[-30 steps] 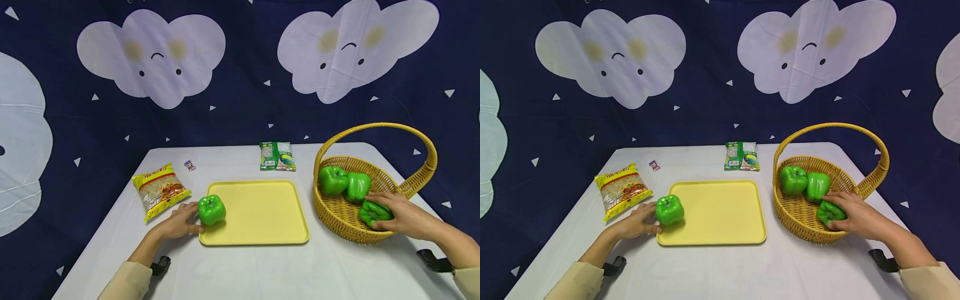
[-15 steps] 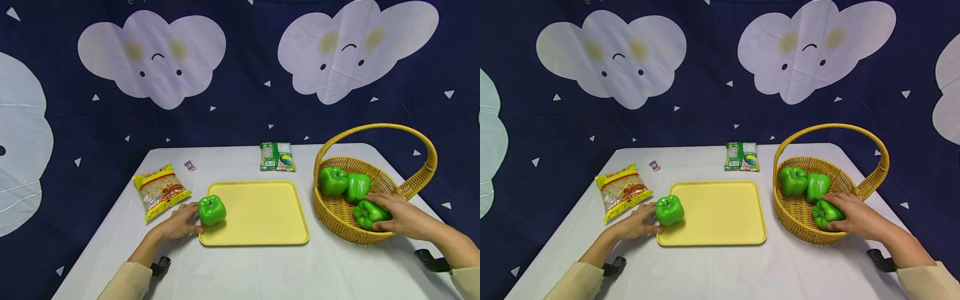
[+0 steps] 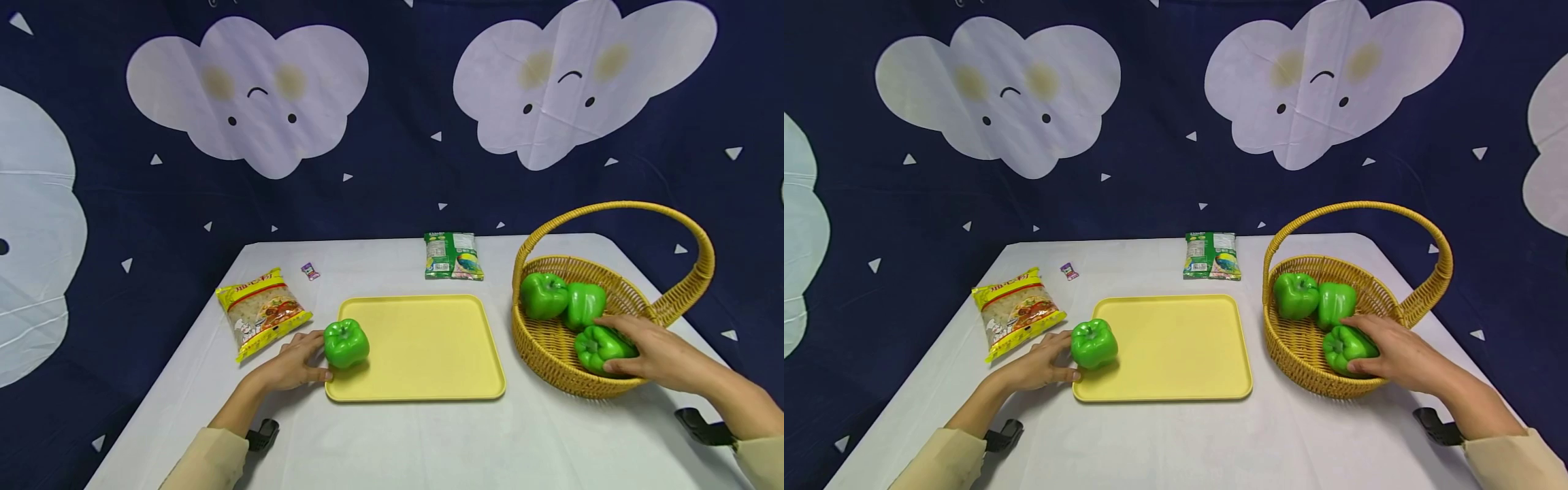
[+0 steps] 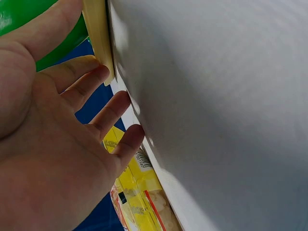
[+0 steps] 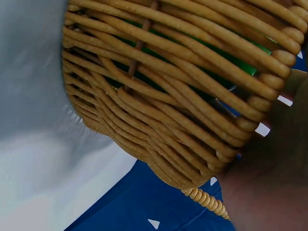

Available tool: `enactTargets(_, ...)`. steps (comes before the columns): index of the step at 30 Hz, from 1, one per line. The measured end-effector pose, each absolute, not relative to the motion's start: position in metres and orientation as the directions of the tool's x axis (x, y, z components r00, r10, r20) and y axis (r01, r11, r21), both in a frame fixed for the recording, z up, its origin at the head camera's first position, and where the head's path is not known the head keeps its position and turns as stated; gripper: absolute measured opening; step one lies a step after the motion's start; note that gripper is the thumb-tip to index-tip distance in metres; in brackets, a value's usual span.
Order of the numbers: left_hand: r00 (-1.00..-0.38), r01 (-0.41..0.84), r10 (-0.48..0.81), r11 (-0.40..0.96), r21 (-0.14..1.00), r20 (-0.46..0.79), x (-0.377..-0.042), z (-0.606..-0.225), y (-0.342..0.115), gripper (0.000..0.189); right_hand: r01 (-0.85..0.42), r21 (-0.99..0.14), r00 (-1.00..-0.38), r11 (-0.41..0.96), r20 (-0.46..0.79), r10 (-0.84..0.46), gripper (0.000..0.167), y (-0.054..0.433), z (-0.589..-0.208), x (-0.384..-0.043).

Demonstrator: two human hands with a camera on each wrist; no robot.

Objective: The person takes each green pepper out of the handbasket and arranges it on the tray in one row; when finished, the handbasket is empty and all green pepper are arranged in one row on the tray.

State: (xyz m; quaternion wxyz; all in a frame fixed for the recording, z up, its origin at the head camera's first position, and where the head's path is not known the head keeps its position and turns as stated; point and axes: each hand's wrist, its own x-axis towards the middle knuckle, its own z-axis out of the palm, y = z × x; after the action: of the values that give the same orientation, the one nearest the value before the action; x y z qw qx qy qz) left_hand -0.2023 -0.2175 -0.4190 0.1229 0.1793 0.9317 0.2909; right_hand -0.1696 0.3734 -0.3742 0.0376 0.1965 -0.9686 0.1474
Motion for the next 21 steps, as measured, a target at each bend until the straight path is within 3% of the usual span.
enactTargets(4,-0.906,0.26,0.404,0.765,0.59,-0.125,-0.202,-0.42,-0.217,0.077,-0.386,-0.292,-0.923,0.875,0.135,-0.361,0.073,0.371,-0.371,-0.168)
enactTargets(11,-0.905,0.268,0.409,0.764,0.587,-0.119,-0.203,-0.419,-0.218,0.077,-0.453,-0.202,-0.874,0.868,0.29,-0.389,0.07,0.367,-0.368,-0.167)
enactTargets(21,-0.903,0.276,0.414,0.761,0.587,-0.113,-0.203,-0.419,-0.218,0.076,-0.488,-0.216,-0.845,0.846,0.361,-0.395,0.071,0.355,-0.356,-0.163)
